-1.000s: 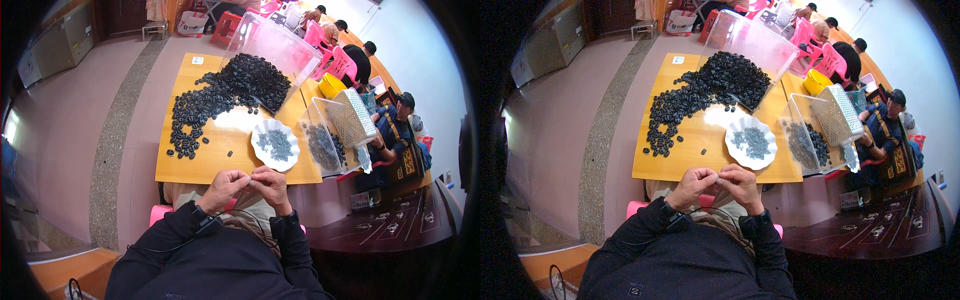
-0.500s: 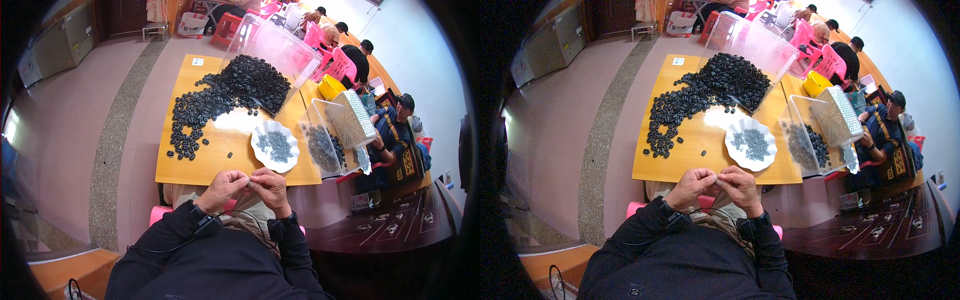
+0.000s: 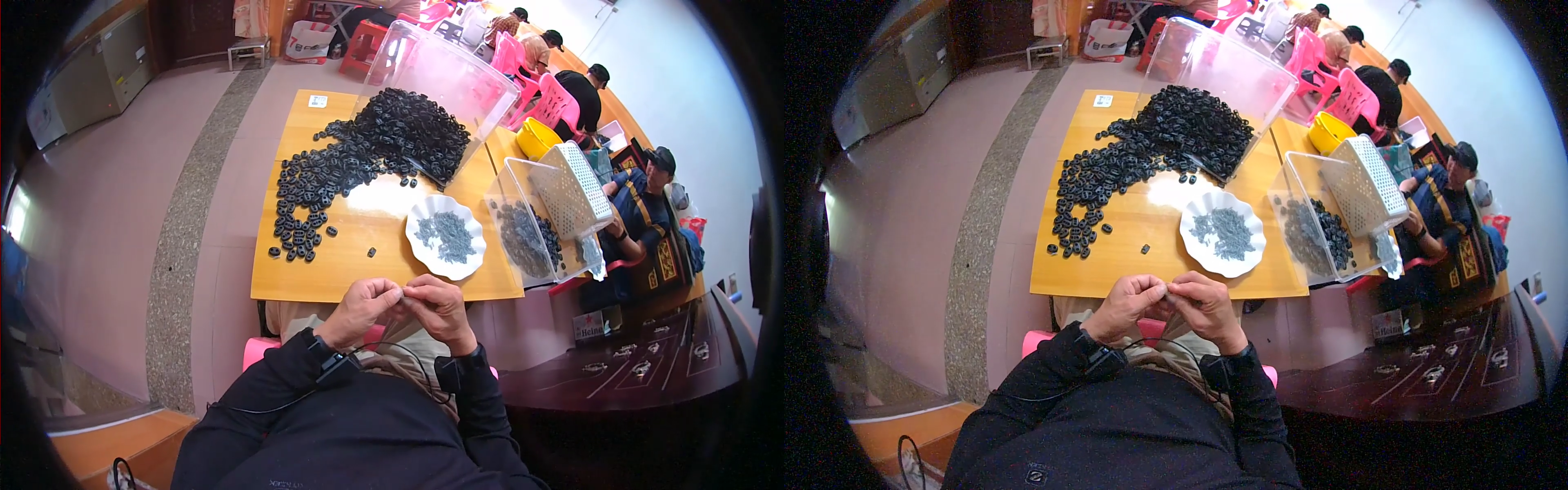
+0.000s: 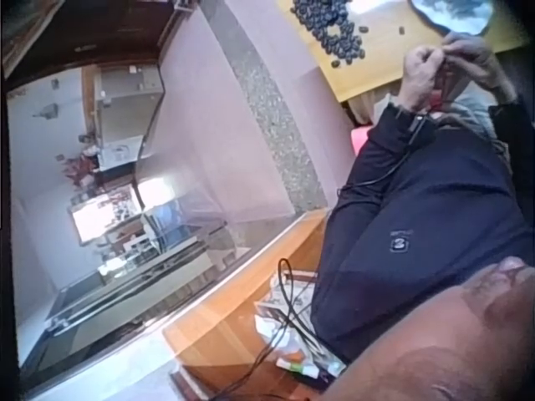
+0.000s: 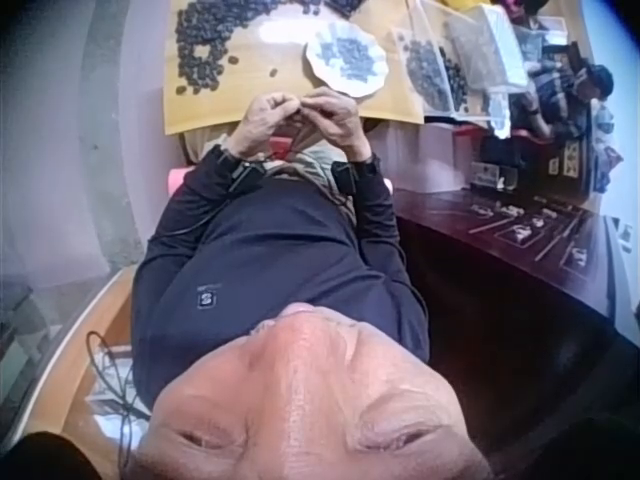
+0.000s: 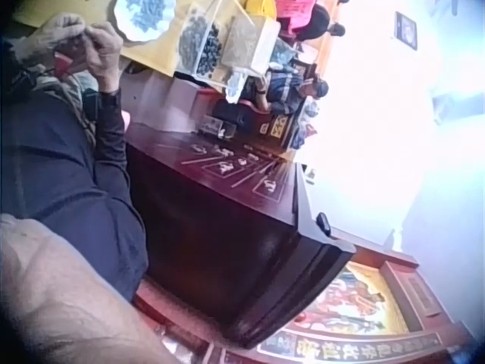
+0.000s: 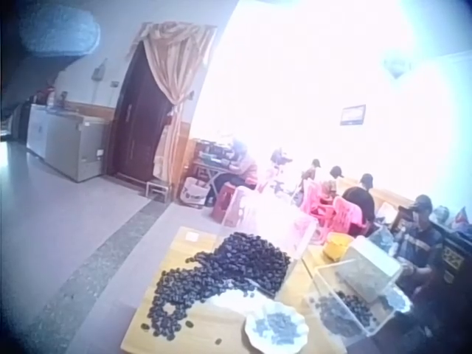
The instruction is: The person picks up a black plastic cord lock and a small metal spring by hand, then inserts the spring into the cord lock. This process is repeated with additional cord locks and springs taken from the table and a white plate.
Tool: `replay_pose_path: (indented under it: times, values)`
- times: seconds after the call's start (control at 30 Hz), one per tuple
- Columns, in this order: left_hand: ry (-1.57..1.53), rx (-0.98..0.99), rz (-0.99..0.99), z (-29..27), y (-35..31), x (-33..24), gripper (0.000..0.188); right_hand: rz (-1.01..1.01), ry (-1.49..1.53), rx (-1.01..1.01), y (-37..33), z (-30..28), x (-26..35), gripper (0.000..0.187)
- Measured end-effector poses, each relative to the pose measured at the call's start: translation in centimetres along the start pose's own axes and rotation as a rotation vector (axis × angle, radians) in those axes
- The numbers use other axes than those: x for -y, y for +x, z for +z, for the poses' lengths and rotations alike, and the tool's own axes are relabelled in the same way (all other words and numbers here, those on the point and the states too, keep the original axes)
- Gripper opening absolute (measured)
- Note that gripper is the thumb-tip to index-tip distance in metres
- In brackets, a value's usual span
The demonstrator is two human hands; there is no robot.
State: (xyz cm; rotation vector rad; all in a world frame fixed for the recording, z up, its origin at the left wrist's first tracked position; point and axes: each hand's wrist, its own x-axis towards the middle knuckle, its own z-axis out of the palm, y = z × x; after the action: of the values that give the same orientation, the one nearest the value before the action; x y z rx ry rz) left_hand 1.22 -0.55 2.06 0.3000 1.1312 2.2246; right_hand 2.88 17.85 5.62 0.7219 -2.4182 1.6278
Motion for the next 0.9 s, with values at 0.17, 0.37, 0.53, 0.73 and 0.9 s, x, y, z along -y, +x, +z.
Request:
replay_pose_path:
  times: [0.17,0.37,0.53,0.73,0.9]
  values:
    - [0.053,-0.015,0.029,-0.1,0.05,0.03,0.021,-0.056,-0.068,-0.025,0.2,0.26,0.16,0.014]
    - [0.084,-0.061,0.021,-0.03,0.03,0.32,0.021,-0.119,-0.222,-0.067,0.23,0.59,0.34,0.012]
    - [0.091,-0.094,0.043,0.16,0.07,0.18,0.021,-0.187,-0.338,-0.089,0.39,0.77,0.2,0.012]
    - [0.173,-0.113,0.054,0.11,0.06,0.11,0.021,-0.201,-0.389,-0.054,0.24,0.5,0.05,0.013]
    - [0.207,-0.114,0.024,-0.04,0.03,0.63,0.019,-0.146,-0.356,0.004,0.19,-0.06,-0.01,0.012]
